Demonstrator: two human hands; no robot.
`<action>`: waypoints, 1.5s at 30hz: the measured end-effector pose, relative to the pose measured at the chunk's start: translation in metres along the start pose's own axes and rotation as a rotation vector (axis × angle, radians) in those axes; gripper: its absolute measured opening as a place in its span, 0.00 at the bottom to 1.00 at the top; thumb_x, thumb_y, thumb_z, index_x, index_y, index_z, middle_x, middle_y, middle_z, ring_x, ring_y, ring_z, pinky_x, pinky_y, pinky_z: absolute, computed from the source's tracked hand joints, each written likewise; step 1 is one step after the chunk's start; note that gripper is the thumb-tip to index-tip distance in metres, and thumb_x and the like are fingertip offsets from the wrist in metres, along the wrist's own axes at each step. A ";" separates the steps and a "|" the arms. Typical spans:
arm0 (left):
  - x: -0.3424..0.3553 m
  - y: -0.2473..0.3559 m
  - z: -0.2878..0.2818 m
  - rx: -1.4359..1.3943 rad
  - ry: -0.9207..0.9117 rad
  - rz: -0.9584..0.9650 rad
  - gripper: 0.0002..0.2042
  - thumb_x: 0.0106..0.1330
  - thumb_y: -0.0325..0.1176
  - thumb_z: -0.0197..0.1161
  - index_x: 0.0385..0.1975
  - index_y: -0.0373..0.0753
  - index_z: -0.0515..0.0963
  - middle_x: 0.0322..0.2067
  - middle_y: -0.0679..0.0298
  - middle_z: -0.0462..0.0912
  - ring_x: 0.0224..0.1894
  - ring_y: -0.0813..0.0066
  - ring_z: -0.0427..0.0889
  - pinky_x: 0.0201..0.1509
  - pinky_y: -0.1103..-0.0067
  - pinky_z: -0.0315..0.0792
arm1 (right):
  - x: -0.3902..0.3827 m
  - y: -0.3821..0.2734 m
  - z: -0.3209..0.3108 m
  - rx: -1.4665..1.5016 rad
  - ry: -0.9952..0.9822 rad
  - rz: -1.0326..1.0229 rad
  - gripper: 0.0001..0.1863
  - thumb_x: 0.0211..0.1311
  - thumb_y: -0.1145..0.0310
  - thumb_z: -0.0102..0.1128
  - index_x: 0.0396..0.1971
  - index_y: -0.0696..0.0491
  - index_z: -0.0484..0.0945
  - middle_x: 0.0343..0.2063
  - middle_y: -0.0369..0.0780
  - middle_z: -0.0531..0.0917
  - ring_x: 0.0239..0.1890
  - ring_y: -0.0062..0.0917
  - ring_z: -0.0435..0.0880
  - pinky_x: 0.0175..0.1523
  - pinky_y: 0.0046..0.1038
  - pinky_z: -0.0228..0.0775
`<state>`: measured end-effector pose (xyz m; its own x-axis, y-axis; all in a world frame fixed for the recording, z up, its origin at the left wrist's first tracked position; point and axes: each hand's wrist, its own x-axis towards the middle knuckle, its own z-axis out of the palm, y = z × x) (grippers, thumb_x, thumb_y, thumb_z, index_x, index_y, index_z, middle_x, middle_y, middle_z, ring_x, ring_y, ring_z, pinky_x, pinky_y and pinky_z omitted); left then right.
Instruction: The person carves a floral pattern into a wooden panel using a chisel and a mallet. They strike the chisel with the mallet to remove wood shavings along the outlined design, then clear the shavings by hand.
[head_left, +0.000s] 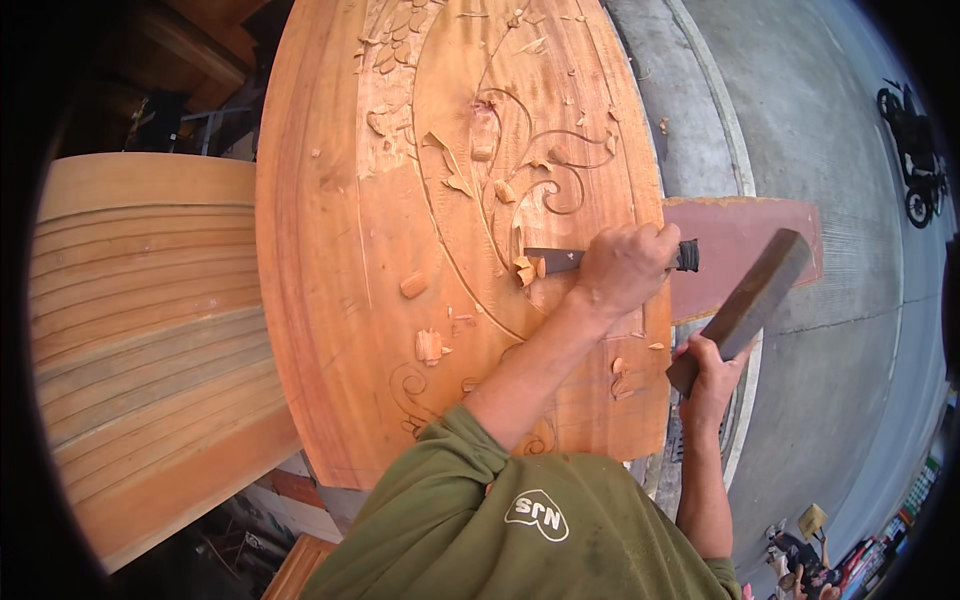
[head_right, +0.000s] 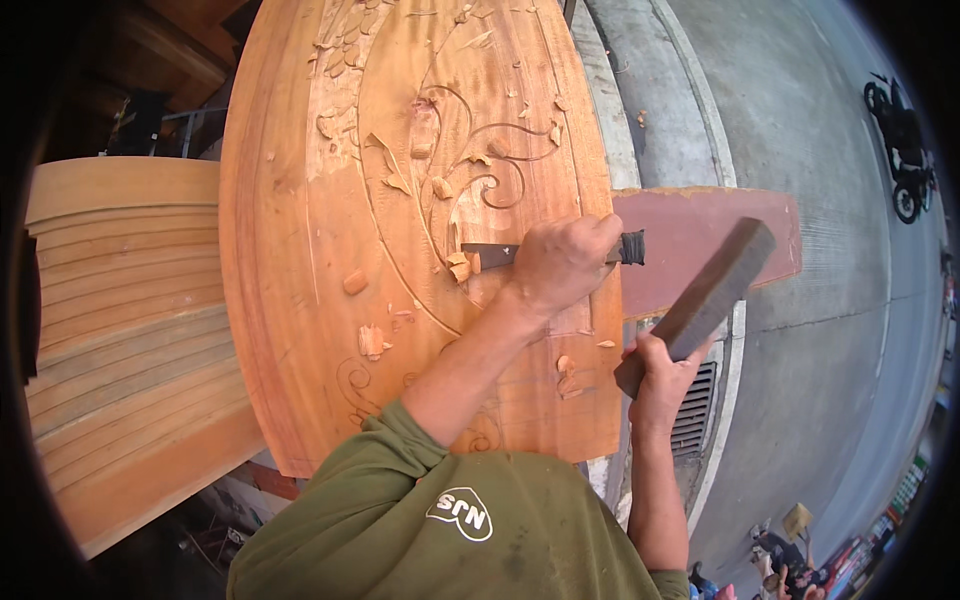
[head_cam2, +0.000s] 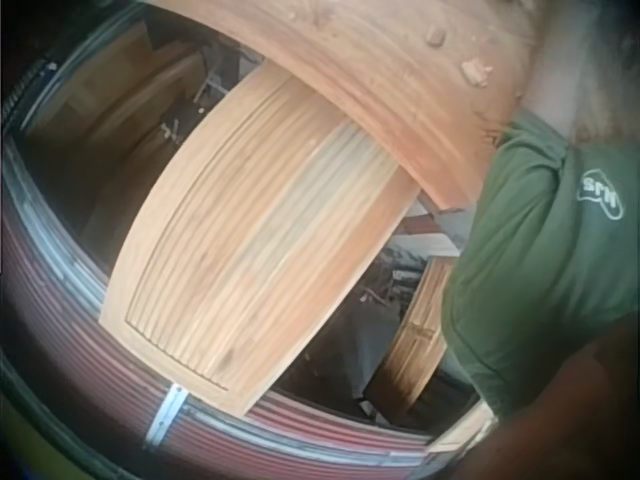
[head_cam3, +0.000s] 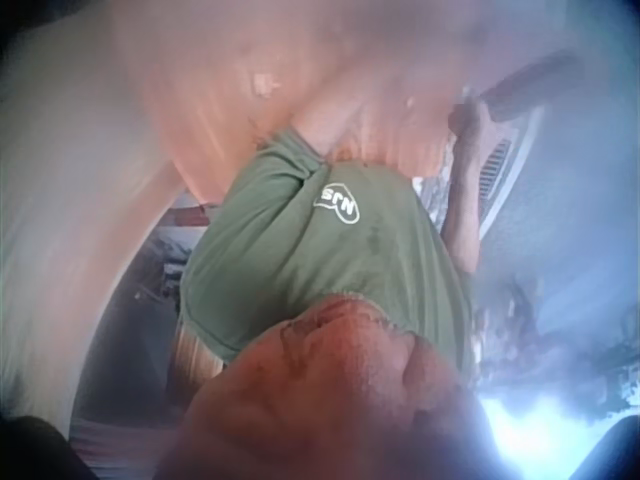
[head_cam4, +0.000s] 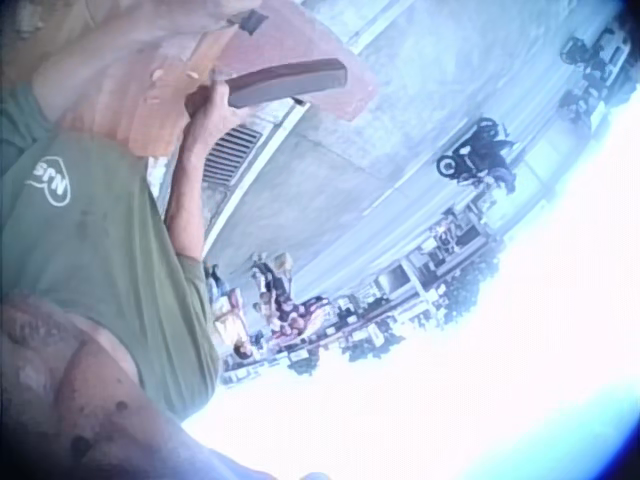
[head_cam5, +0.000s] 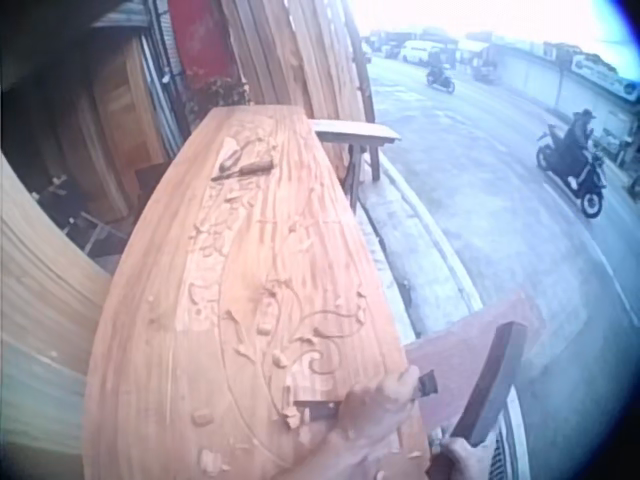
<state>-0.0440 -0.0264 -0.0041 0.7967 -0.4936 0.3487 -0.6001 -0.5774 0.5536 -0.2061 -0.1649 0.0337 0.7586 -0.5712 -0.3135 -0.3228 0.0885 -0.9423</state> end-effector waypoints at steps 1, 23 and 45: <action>0.000 -0.001 -0.003 -0.004 -0.007 -0.004 0.11 0.61 0.28 0.74 0.33 0.42 0.75 0.26 0.61 0.85 0.31 0.57 0.91 0.31 0.63 0.84 | -0.004 0.004 -0.004 -0.068 -0.062 0.016 0.48 0.63 0.73 0.71 0.82 0.53 0.58 0.40 0.36 0.81 0.34 0.22 0.83 0.40 0.27 0.80; -0.150 -0.014 -0.170 0.502 0.072 -0.401 0.18 0.60 0.40 0.84 0.40 0.42 0.80 0.29 0.59 0.86 0.30 0.51 0.88 0.33 0.60 0.78 | -0.101 0.012 -0.057 -0.932 -0.628 -0.352 0.59 0.52 0.44 0.88 0.85 0.39 0.67 0.40 0.42 0.86 0.43 0.40 0.90 0.50 0.41 0.83; -0.154 -0.106 -0.207 0.776 0.341 -0.314 0.27 0.72 0.51 0.74 0.65 0.44 0.81 0.49 0.58 0.88 0.50 0.51 0.84 0.55 0.58 0.81 | -0.142 0.028 -0.019 -0.951 -0.406 -0.829 0.49 0.63 0.37 0.76 0.81 0.43 0.71 0.67 0.48 0.76 0.72 0.48 0.74 0.79 0.55 0.62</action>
<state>-0.0883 0.2451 0.0399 0.8361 -0.0911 0.5409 -0.1329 -0.9904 0.0386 -0.3339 -0.0969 0.0542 0.9826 0.1196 0.1419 0.1734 -0.8636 -0.4734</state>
